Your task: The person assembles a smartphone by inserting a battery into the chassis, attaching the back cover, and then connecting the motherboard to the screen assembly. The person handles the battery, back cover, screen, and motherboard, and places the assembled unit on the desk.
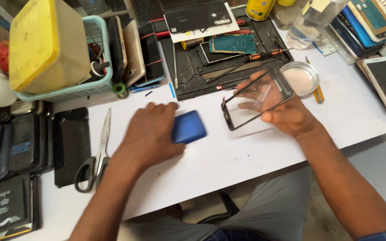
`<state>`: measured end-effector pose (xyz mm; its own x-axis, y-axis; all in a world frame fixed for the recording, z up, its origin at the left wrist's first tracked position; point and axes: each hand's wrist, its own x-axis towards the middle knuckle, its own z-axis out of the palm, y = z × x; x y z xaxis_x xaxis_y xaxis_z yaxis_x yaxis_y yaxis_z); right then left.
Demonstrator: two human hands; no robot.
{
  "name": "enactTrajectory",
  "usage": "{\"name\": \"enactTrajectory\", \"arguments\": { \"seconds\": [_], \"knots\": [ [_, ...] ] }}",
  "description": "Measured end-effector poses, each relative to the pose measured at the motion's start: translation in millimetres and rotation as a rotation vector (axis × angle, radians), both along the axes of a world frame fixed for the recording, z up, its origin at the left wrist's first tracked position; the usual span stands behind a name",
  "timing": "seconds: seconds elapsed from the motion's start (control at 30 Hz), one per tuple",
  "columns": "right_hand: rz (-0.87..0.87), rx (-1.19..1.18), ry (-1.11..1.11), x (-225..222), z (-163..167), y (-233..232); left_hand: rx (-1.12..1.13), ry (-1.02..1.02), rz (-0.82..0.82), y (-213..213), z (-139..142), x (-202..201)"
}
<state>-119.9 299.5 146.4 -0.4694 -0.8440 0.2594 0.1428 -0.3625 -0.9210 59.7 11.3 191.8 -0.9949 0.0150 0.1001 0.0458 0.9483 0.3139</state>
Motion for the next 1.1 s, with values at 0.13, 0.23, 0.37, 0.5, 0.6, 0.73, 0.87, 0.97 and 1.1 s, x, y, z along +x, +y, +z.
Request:
{"name": "enactTrajectory", "arguments": {
  "seconds": [0.13, 0.23, 0.37, 0.5, 0.6, 0.73, 0.87, 0.97, 1.1],
  "knots": [
    [-0.032, 0.091, 0.054, 17.4, -6.1, -5.0, -0.132, -0.074, 0.119, -16.4, 19.2, 35.2],
    [-0.031, 0.114, 0.126, 32.3, -8.9, -13.2, -0.031, 0.07, 0.088, -13.4, 25.2, 46.1],
    [-0.017, 0.113, 0.091, 54.3, -7.6, -19.8, 0.276, 0.15, -0.043, 17.8, 15.7, 33.2],
    [-0.045, 0.109, 0.092, 68.2, -5.1, -16.4, 0.419, 0.076, -0.048, 38.4, 8.0, 19.8],
    [-0.053, 0.176, 0.117, 70.0, -4.9, -7.8, 0.42, 0.034, -0.051, 43.8, 2.4, 15.1],
    [-0.096, 0.301, 0.265, 64.5, -7.9, 4.0, 0.359, 0.061, -0.056, 46.8, -7.5, 13.3],
    [-0.138, 0.352, 0.502, 40.7, -4.3, 11.1, 0.294, 0.096, -0.067, 42.2, -13.2, 14.2],
    [-0.274, 0.436, 0.67, 6.8, 8.0, 10.5, 0.217, 0.104, -0.064, 37.4, -15.3, 18.6],
    [-0.506, 0.636, 1.001, -43.1, 27.6, -12.1, 0.16, 0.12, -0.056, 29.7, -14.0, 26.2]
  ]
}}
